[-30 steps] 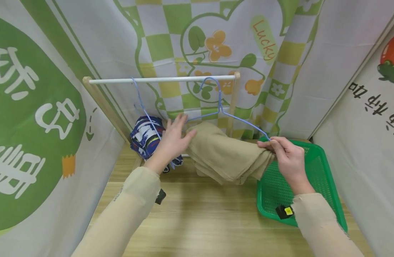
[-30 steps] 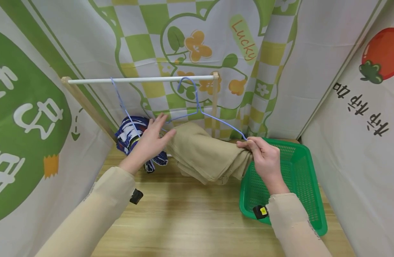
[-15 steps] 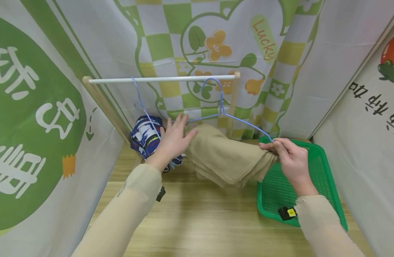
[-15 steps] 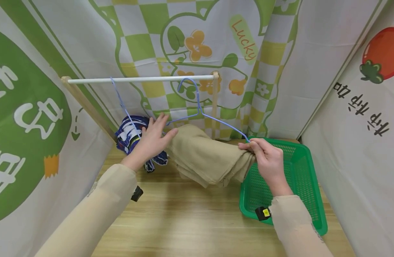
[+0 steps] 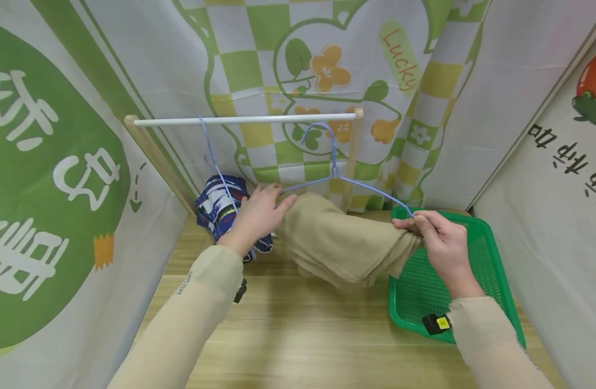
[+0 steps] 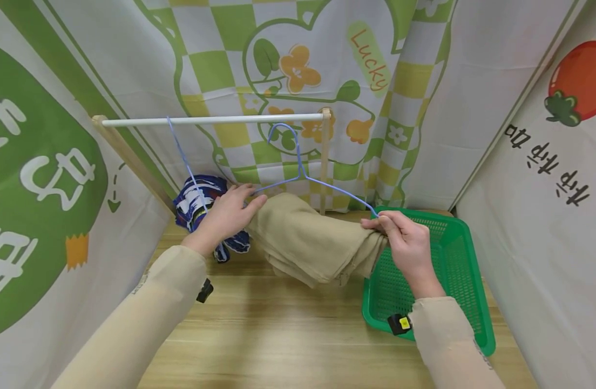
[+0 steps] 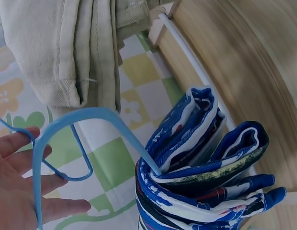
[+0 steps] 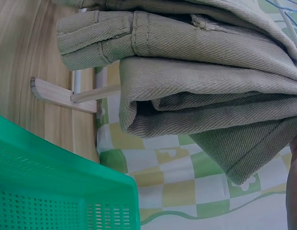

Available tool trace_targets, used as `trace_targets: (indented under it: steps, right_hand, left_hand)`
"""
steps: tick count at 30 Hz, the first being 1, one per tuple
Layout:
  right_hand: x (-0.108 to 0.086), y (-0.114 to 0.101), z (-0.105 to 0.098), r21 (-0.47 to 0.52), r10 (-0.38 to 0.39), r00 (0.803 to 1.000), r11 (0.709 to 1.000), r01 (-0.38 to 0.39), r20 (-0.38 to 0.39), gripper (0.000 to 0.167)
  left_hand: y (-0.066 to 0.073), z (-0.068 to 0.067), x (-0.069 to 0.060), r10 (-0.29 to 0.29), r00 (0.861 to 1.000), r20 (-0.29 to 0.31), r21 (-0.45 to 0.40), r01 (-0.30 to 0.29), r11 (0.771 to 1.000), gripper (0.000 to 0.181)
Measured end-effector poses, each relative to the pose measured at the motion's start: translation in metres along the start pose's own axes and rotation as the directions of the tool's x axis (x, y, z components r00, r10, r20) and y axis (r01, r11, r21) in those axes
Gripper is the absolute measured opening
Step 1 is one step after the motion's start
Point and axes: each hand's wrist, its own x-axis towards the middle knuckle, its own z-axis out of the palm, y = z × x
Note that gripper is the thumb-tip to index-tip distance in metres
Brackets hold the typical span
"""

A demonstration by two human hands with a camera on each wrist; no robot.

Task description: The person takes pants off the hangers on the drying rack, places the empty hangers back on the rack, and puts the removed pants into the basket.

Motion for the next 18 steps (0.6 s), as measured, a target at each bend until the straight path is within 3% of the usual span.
trace_targets:
  steps: [7,18]
  right_hand:
    - [-0.001,-0.001,0.0,0.031,0.021,1.0,0.999,-0.022,0.008,0.018]
    - [-0.001,-0.001,-0.001,0.02,0.04,0.999,0.999,-0.04,0.012,0.019]
  left_hand:
    - [-0.005,-0.002,-0.003,0.026,1.0,-0.005,0.012,-0.026,1.0,0.067]
    - [-0.013,0.0,-0.003,0.019,0.999,-0.042,0.037,-0.018,0.999,0.054]
